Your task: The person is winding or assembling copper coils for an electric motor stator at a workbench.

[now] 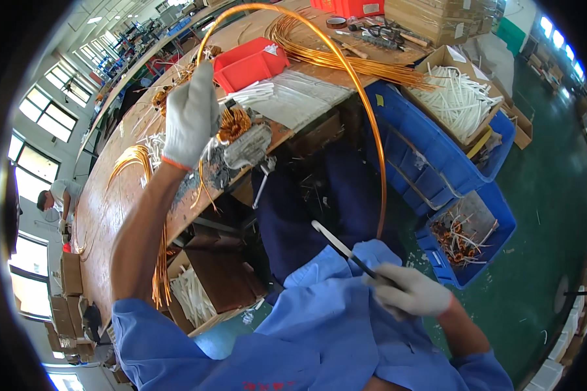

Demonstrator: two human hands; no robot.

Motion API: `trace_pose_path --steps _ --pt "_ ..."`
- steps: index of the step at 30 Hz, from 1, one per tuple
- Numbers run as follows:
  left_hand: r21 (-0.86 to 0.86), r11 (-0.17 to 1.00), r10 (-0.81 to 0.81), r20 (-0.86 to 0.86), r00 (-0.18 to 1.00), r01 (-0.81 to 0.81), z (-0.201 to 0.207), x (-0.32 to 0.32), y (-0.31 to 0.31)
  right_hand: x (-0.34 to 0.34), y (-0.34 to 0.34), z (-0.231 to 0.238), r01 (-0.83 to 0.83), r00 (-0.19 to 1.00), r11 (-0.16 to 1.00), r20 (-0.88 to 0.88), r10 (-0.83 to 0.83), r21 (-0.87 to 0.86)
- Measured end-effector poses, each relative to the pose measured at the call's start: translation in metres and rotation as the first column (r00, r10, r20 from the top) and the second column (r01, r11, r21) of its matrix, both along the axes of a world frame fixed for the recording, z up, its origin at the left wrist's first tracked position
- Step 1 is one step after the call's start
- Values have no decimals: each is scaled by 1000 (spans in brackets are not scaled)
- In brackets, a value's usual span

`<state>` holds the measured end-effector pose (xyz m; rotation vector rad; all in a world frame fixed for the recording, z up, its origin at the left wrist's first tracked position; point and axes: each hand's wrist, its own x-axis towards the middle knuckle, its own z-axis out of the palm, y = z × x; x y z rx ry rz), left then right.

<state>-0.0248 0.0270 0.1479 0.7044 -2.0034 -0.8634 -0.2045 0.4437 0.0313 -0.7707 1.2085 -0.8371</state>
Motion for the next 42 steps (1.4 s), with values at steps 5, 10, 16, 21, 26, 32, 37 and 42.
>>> trace_pose_path --steps 5,10,16,21,26,32,37,42 --pt "537 842 178 -193 965 -48 24 -40 -63 47 -161 5 85 966 993 251 -63 -80" --pt "773 629 259 -308 916 82 -48 -44 -131 82 -265 27 263 848 965 481 -224 -14" --pt "745 657 -240 59 969 117 -54 -32 -136 30 -255 26 -27 1000 996 10 28 -85" --pt "-599 781 85 382 920 176 -6 5 -68 11 -150 15 -86 943 996 324 79 8" --pt "-278 514 -192 885 425 812 -26 7 52 -54 10 -13 -293 878 956 386 282 -32" --pt "214 977 2 -89 996 17 31 -52 -23 -30 -76 -11 -135 935 991 333 120 23" --pt "654 756 200 -256 946 17 -19 -62 -120 69 -226 10 144 681 989 722 -121 30" --pt "575 806 283 -164 945 -142 -78 -56 -138 104 -281 5 369 651 929 720 -242 -21"
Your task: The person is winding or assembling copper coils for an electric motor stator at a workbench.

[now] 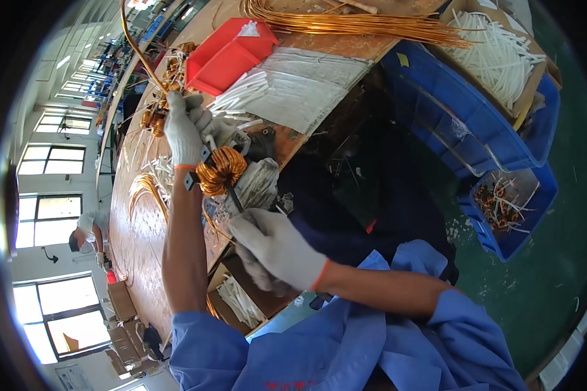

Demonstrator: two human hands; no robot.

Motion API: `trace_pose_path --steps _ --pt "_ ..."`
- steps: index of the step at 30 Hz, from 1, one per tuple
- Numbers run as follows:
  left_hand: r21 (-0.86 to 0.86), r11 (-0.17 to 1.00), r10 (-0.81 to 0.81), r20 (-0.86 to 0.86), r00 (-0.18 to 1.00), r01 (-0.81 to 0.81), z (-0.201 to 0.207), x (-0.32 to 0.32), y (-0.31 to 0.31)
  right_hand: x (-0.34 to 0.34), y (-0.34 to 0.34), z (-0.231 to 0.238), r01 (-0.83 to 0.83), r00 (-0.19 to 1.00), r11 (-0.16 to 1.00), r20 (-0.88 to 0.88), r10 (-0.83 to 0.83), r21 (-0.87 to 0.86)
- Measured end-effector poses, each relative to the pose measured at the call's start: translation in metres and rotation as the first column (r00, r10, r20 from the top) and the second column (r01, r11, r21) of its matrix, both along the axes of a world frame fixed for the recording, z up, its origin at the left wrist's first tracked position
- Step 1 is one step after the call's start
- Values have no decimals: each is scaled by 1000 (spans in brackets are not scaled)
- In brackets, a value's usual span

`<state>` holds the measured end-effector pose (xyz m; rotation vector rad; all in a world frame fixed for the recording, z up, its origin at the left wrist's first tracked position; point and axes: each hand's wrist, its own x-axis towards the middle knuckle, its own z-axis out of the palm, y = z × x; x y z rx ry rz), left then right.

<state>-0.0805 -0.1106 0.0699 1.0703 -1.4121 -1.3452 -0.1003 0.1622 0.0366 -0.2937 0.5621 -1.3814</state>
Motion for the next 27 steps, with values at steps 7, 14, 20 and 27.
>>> trace_pose_path --steps 7,14,20,27 --pt "99 778 -499 698 514 621 56 20 13 -74 60 -11 -379 925 924 58 376 49" --pt "205 -123 -74 974 -215 971 69 5 183 -166 280 -83 -711 697 690 -6 717 -135" --pt "-448 403 -249 785 567 798 73 -55 68 -160 193 -48 -494 863 866 -77 500 81" --pt "79 989 -141 218 966 126 32 -20 -2 -38 31 24 -327 799 945 534 277 -2"
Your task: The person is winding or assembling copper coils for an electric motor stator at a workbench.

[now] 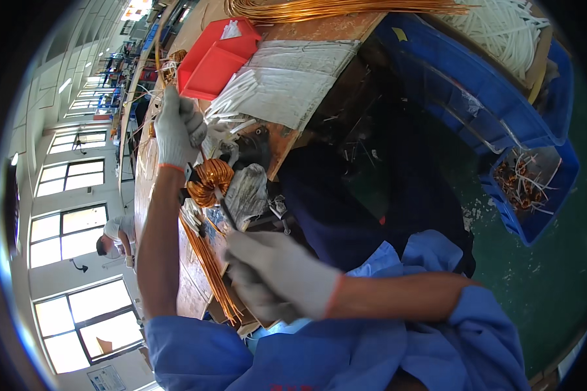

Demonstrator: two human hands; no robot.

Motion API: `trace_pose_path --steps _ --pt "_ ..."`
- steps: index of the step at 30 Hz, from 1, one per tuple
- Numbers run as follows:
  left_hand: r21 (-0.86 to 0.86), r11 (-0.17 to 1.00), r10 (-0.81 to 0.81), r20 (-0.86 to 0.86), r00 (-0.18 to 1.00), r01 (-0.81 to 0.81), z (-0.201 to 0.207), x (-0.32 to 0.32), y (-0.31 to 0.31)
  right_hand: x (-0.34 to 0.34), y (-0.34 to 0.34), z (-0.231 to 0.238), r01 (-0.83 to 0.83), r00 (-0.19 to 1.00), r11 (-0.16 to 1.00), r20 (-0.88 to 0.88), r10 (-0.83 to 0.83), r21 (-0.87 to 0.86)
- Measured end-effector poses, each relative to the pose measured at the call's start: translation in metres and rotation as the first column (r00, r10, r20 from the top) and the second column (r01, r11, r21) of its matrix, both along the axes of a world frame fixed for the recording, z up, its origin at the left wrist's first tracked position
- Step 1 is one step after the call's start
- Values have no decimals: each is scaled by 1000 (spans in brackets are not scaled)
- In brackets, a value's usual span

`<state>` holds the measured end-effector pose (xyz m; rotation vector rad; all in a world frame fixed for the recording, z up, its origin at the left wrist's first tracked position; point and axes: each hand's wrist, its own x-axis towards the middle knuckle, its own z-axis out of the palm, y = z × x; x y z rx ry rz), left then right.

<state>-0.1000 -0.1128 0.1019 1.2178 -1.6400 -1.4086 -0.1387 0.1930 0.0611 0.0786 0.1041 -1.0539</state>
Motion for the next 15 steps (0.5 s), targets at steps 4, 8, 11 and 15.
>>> trace_pose_path --steps 4,8,11,15 --pt "18 993 119 -97 988 -118 -25 41 -7 28 -18 -2 196 980 980 -24 -196 21" --pt "-17 999 49 6 999 -49 -22 56 10 8 -15 -61 41 987 972 -142 -75 -232" --pt "-85 995 -29 249 968 51 -15 52 17 -8 1 -56 -33 974 979 -226 -14 -202" --pt "-322 869 -192 480 856 376 30 62 55 -31 68 -58 -102 939 987 -340 54 -125"
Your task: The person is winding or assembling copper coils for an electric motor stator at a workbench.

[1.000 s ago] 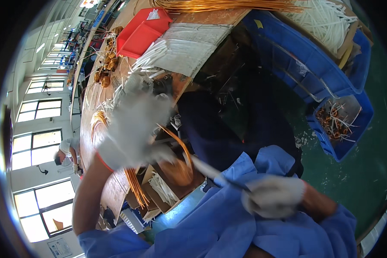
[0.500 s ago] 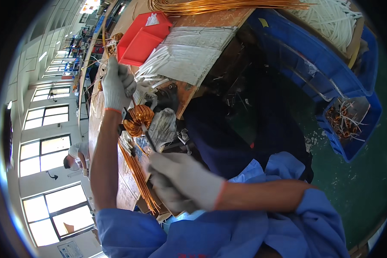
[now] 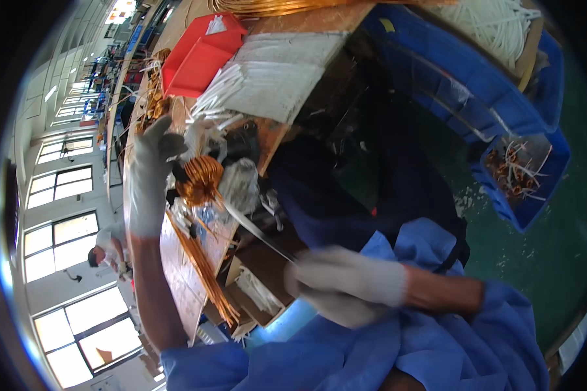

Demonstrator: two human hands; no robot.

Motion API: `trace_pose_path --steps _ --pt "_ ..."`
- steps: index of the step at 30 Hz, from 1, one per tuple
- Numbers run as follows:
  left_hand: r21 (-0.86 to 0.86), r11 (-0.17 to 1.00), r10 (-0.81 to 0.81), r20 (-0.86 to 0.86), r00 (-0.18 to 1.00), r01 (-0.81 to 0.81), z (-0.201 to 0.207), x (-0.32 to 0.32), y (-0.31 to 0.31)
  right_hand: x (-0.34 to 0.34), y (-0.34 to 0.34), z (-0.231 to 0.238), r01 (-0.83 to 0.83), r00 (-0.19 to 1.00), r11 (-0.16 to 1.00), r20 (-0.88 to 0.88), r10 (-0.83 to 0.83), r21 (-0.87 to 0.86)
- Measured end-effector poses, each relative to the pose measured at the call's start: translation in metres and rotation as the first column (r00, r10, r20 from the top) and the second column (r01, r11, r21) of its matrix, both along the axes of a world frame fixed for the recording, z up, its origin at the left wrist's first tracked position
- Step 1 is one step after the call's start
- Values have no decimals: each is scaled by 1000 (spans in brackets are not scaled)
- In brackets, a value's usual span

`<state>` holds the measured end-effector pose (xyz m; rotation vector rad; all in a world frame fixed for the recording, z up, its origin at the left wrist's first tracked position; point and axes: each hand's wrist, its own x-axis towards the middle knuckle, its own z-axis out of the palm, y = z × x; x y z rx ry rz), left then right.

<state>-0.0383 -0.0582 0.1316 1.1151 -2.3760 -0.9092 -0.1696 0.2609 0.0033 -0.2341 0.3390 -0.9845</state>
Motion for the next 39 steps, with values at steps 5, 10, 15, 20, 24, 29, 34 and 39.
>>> trace_pose_path --steps 5,10,15,20,24,29,34,39 --pt "-130 991 71 331 941 -29 -4 -13 48 -84 50 -15 -11 972 970 -227 69 245" --pt "-125 992 21 211 977 6 -7 -17 48 -144 -128 -6 151 648 988 -753 -112 -16" --pt "-161 987 23 216 976 12 -10 -5 43 -92 -155 20 -86 -540 575 -447 -713 -814" --pt "-163 986 -7 174 985 36 -16 -6 40 35 -91 10 336 422 739 -608 -672 -584" --pt "-226 974 98 403 910 -5 5 -22 63 48 -103 15 498 597 799 -534 -598 -338" --pt "-293 495 -541 633 554 818 -11 -33 119 -40 -50 6 141 53 754 -756 -653 -641" --pt "-468 318 -657 518 548 824 -67 -50 132 -117 30 -11 -168 -174 850 -834 -524 -499" --pt "-498 341 -701 430 569 797 -67 -48 132 -166 4 -30 -168 -457 869 -744 -487 -466"
